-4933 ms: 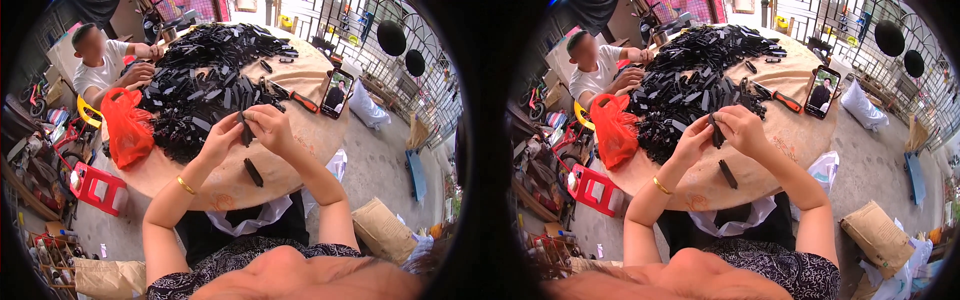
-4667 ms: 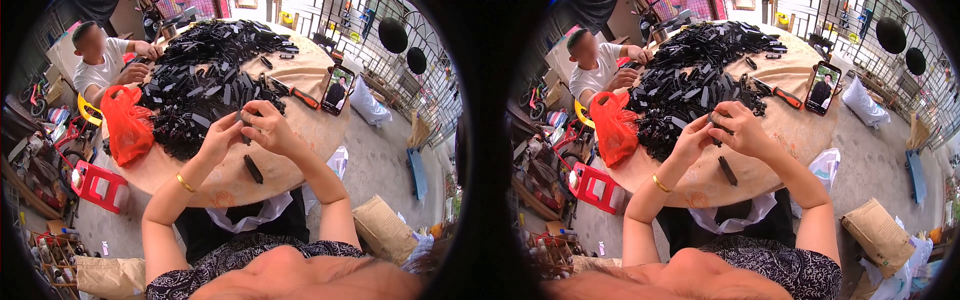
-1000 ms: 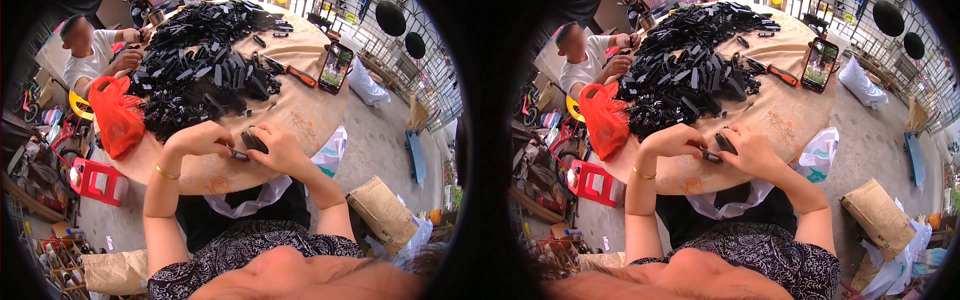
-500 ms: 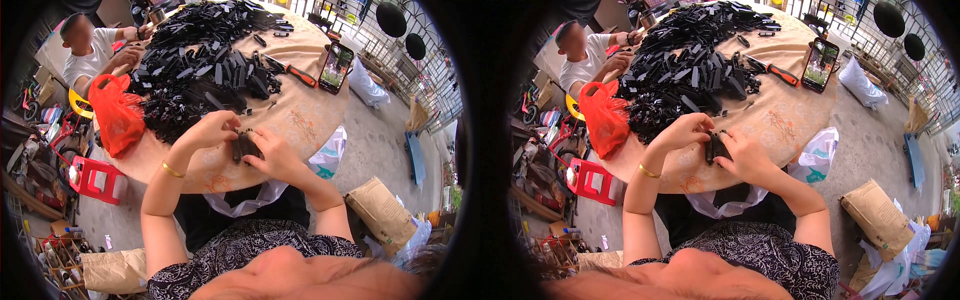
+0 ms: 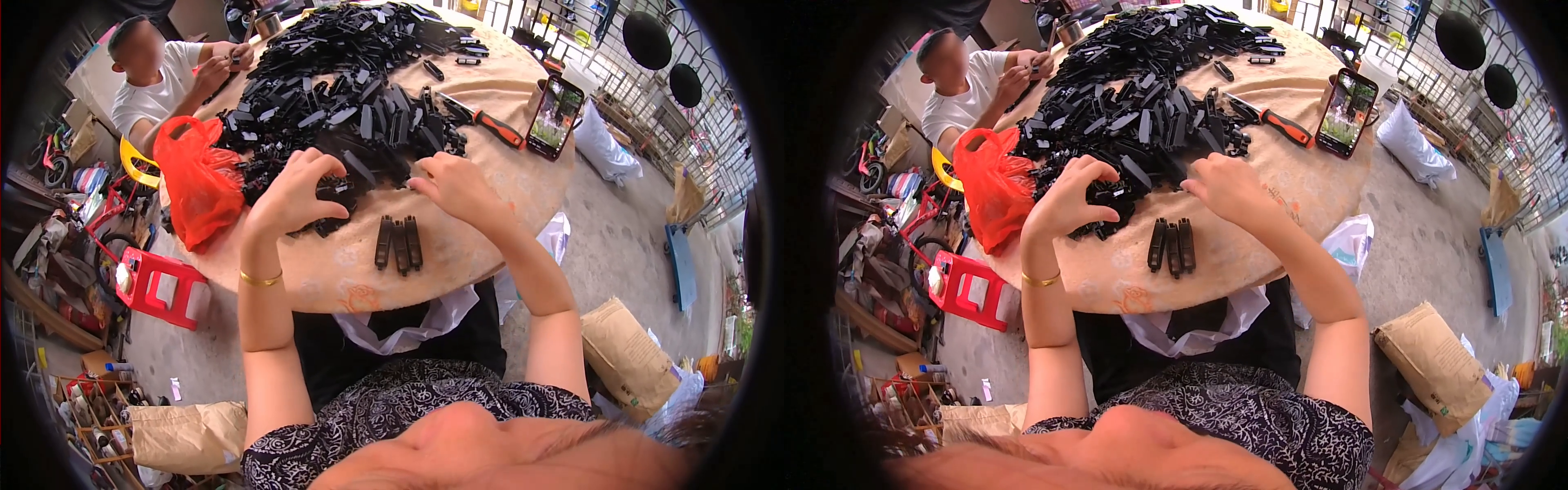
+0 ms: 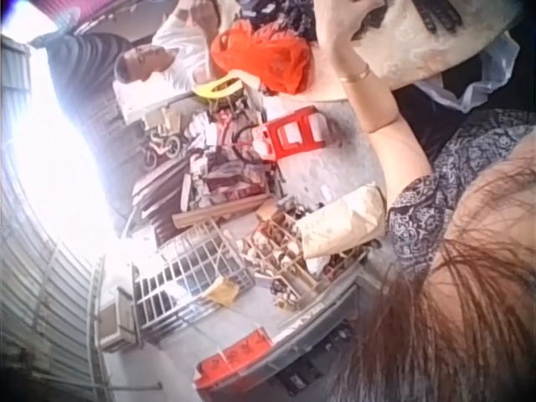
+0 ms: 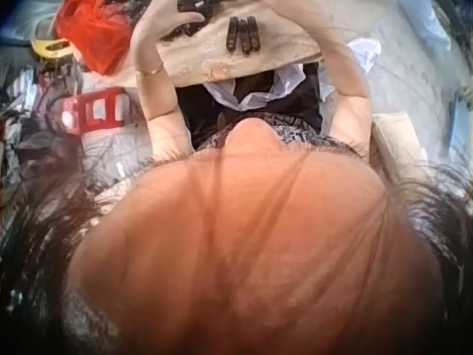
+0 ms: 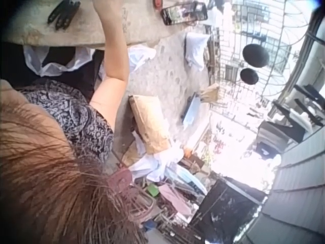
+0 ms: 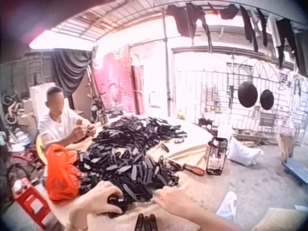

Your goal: The person assembles plastic components by snapping small pieces onto them by hand, then arranges the assembled parts in a row on the table.

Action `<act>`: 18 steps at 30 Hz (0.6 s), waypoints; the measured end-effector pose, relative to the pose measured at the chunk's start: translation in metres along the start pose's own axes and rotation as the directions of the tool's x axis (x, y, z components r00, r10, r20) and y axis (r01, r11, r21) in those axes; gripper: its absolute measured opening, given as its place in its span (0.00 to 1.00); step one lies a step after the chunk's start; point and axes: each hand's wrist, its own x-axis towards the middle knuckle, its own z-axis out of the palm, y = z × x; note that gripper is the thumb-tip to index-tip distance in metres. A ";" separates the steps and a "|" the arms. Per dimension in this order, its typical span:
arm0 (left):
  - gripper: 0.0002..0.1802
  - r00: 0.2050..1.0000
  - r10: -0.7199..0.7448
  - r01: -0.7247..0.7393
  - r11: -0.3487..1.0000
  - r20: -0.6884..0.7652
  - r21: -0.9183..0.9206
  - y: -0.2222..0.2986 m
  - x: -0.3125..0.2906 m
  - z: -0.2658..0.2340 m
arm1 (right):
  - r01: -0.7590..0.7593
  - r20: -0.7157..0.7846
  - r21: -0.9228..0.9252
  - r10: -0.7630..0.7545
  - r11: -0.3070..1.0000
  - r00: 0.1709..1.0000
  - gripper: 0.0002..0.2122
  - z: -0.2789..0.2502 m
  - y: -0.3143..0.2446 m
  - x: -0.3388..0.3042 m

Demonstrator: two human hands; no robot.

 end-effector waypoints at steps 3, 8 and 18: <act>0.33 0.976 0.094 -0.065 0.987 -0.199 0.146 0.004 -0.014 0.013 | 0.012 0.090 -0.103 -0.003 0.995 0.996 0.12 0.011 0.007 0.010; 0.42 0.982 -0.033 0.110 0.898 -0.185 0.425 -0.011 -0.043 0.052 | -0.046 0.344 -0.106 0.080 0.993 0.936 0.13 0.005 -0.003 0.027; 0.42 0.961 0.088 0.053 0.871 -0.263 0.488 -0.056 0.015 0.061 | -0.213 0.278 0.417 0.099 0.883 0.955 0.05 -0.032 0.010 0.066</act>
